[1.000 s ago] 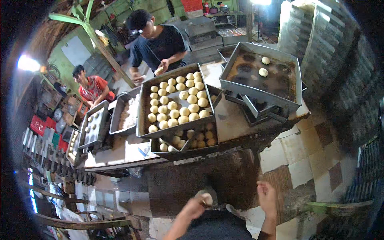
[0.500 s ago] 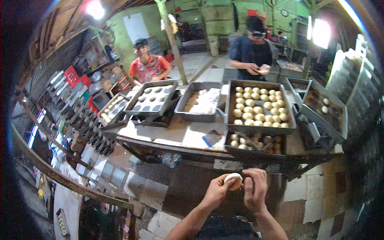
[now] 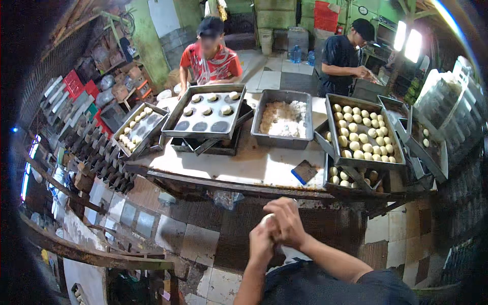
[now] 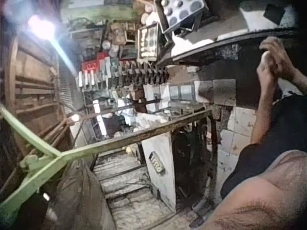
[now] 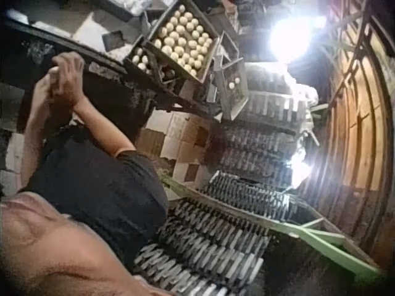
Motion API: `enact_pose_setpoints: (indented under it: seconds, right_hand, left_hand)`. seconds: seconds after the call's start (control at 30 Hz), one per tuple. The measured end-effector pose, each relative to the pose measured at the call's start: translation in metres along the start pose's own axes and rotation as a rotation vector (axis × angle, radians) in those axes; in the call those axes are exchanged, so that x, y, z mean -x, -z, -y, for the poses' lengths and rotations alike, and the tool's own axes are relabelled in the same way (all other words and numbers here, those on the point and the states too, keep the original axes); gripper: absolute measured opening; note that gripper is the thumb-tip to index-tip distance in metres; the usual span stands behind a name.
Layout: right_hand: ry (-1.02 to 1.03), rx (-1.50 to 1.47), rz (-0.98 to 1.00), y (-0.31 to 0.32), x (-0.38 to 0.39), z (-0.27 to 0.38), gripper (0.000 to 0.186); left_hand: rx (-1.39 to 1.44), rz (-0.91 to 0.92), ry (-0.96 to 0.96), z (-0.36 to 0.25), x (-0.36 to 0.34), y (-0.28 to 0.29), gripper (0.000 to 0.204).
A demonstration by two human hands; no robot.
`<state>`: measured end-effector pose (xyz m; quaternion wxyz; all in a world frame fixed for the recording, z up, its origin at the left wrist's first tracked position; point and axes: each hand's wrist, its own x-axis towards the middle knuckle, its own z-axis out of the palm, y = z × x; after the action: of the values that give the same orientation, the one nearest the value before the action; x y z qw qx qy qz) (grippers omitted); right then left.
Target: Filling dough balls with a white substance and arranging them on metal baking trays.
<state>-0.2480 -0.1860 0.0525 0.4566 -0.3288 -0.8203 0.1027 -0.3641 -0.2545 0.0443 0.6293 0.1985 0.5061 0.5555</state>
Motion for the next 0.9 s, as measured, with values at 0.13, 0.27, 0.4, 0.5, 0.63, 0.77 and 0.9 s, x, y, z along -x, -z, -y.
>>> enact_pose_setpoints:
  seconds: [0.13, 0.27, 0.4, 0.5, 0.63, 0.77, 0.9]
  right_hand:
    - [0.006, -0.175, 0.013, -0.031, -0.03, -0.069, 0.024]
    - [-0.051, -0.304, 0.063, -0.075, -0.097, -0.135, 0.018]
    - [-0.41, -0.03, -0.002, -0.1, -0.209, -0.268, 0.016]
    - [-0.608, 0.282, 0.152, -0.134, -0.262, -0.41, 0.021]
    - [-0.683, 0.23, 0.543, -0.174, -0.314, -0.453, 0.033]
    - [-0.717, 0.409, 0.343, -0.204, -0.26, -0.576, 0.013]
    - [-0.772, 0.121, 0.346, -0.18, -0.3, -0.513, 0.023]
  left_hand:
    - [-0.026, 0.04, -0.103, -0.007, -0.067, -0.005, 0.029]
    - [0.289, -0.026, 0.014, -0.052, -0.136, 0.006, 0.033]
    - [0.208, -0.141, -0.071, -0.118, -0.207, -0.011, 0.038]
    - [0.16, -0.136, -0.051, -0.143, -0.26, -0.019, 0.037]
    - [0.114, -0.266, -0.019, -0.164, -0.285, -0.014, 0.036]
    - [0.18, -0.214, 0.107, -0.144, -0.311, -0.043, 0.034]
    - [0.175, -0.266, 0.167, -0.148, -0.304, -0.032, 0.032]
